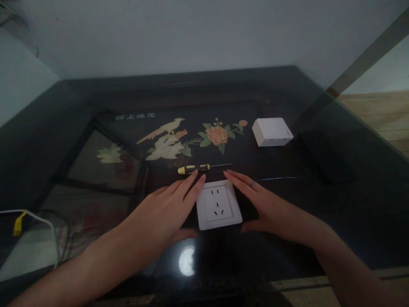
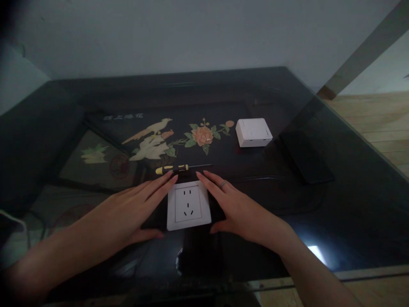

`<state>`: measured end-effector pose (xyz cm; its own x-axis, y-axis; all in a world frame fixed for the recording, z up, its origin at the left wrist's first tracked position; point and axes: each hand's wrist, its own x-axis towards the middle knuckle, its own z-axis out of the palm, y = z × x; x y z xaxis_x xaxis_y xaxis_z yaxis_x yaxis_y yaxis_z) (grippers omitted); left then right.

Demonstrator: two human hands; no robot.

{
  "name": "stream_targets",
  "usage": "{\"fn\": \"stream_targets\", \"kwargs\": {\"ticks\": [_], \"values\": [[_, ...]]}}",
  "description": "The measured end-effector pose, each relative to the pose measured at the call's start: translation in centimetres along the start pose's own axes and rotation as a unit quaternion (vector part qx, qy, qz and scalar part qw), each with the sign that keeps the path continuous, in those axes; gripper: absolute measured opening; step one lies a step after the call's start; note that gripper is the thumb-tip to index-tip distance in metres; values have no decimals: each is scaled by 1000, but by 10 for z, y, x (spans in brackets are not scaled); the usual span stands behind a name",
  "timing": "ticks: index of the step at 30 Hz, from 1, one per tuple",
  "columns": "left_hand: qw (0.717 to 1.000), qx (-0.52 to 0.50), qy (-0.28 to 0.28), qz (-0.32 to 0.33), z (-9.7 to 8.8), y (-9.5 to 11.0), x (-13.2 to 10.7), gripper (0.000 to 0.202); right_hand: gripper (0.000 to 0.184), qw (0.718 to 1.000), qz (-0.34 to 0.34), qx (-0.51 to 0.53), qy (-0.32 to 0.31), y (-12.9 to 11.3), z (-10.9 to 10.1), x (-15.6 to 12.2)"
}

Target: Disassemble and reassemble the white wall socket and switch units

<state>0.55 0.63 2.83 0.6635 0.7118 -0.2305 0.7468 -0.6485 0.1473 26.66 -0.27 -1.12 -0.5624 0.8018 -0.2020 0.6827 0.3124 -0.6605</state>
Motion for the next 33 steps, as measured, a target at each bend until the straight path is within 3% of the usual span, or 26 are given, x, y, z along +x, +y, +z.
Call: {"fn": "stream_targets", "kwargs": {"ticks": [7, 13, 16, 18, 22, 26, 30, 33], "values": [[999, 0, 34, -20, -17, -13, -8, 57, 120, 1000, 21, 6, -1, 5, -10, -5], [995, -66, 73, -5, -17, -16, -7, 45, 76, 998, 1, 7, 55, 3, -13, -10], [986, -125, 99, -39, -6, -14, -7, 42, 66, 994, 15, 17, 107, 0, -3, -15], [968, -188, 145, -81, 8, -10, -8, 41, 60, 987, 27, 46, 151, -1, 9, -18], [885, -347, 253, -179, 41, 10, -14, 40, 52, 965, 45, 161, 203, -3, 37, -24], [822, -445, 272, -227, 66, 36, -19, 43, 52, 943, 63, 233, 229, -10, 58, -28], [813, -486, 241, -211, 77, 53, -19, 50, 53, 941, 88, 229, 233, -18, 71, -29], [830, -468, 227, -200, 83, 56, -19, 52, 54, 943, 88, 221, 232, -20, 78, -29]]}}
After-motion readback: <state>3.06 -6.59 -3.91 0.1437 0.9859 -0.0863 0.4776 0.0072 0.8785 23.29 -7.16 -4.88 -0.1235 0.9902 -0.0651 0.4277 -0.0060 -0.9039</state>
